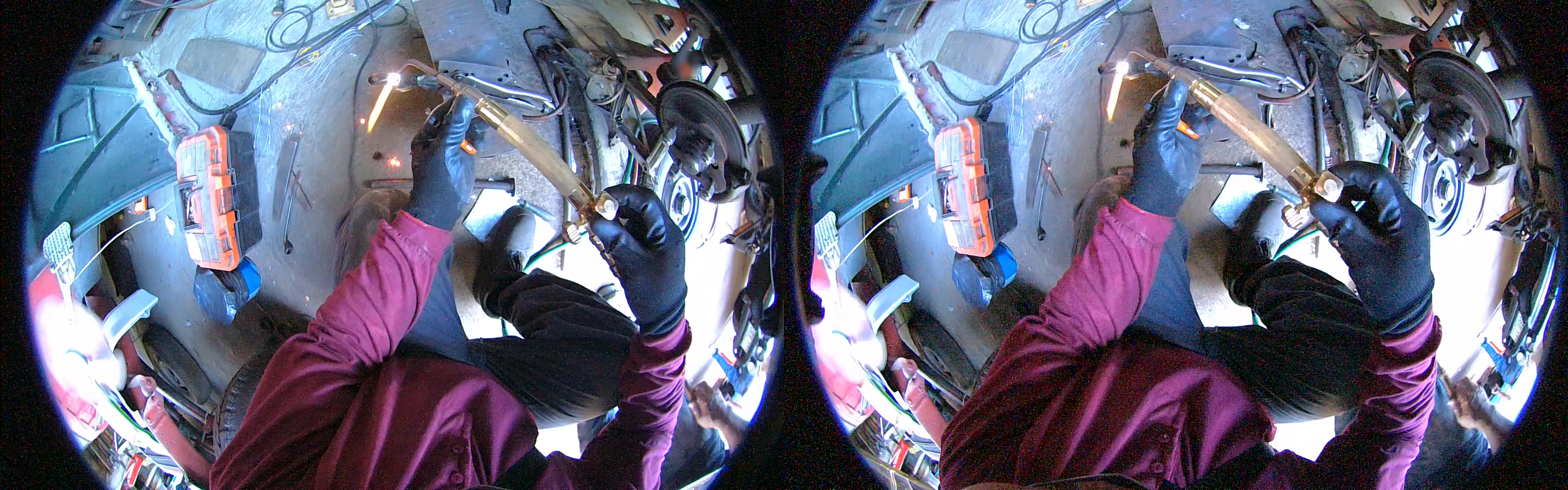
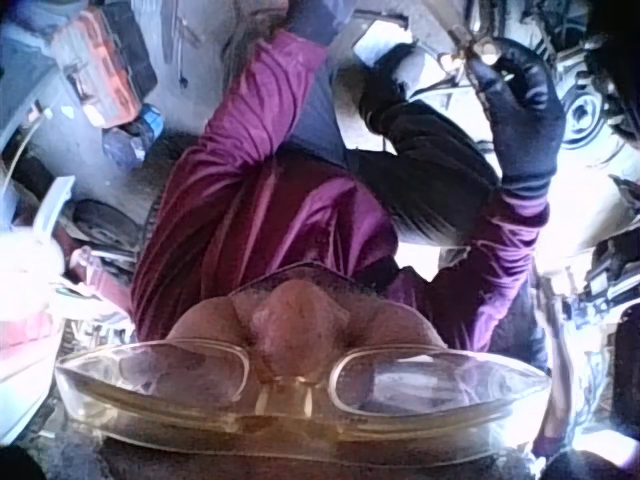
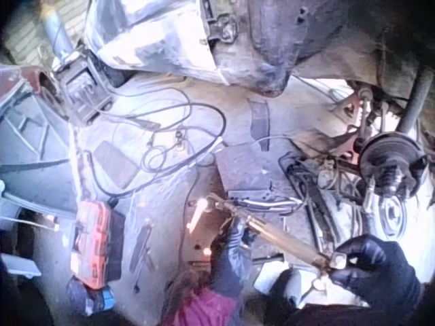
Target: The person positions a metal bracket on a workbench, secures it with pliers, and then uses a welding torch to heat and weld the metal. The person is sitting on the floor during the task.
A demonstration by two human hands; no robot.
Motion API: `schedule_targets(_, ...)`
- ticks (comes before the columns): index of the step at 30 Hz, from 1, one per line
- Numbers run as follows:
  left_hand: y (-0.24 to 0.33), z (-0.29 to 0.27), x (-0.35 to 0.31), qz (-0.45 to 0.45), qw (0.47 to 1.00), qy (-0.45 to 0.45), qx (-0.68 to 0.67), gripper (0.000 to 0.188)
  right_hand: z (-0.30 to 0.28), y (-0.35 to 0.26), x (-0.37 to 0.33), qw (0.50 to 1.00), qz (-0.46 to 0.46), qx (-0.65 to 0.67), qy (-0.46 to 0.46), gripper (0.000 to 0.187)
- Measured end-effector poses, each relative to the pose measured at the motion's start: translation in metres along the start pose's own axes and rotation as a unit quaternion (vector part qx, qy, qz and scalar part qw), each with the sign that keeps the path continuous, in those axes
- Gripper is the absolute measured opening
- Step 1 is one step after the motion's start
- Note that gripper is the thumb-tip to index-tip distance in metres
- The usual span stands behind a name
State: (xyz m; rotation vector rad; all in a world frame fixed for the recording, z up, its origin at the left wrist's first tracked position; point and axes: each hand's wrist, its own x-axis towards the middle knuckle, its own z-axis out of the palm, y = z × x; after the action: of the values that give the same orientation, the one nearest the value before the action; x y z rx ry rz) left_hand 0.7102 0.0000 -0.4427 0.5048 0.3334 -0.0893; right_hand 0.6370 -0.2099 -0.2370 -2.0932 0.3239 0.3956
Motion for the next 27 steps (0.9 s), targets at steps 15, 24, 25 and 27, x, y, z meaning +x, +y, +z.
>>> schedule_targets(15, -0.002, -0.009, 0.003, -0.009, 1.0, -0.022, 0.007, 0.019, -0.002, 0.002, 0.002, 0.999, -0.033, -0.022, -0.005, 0.023)
schedule_targets(24, -0.009, -0.016, 0.01, -0.016, 1.0, -0.011, 0.001, 0.021, 0.0, 0.005, 0.003, 0.999, -0.032, -0.013, -0.003, 0.024)
schedule_targets(25, -0.009, -0.016, 0.01, -0.016, 1.0, -0.022, -0.003, 0.022, -0.001, 0.004, 0.003, 1.0, -0.025, -0.003, -0.004, 0.024)
schedule_targets(27, -0.008, -0.013, 0.008, -0.014, 1.0, -0.022, 0.01, 0.022, -0.003, 0.003, 0.003, 1.0, -0.004, -0.011, -0.012, 0.024)
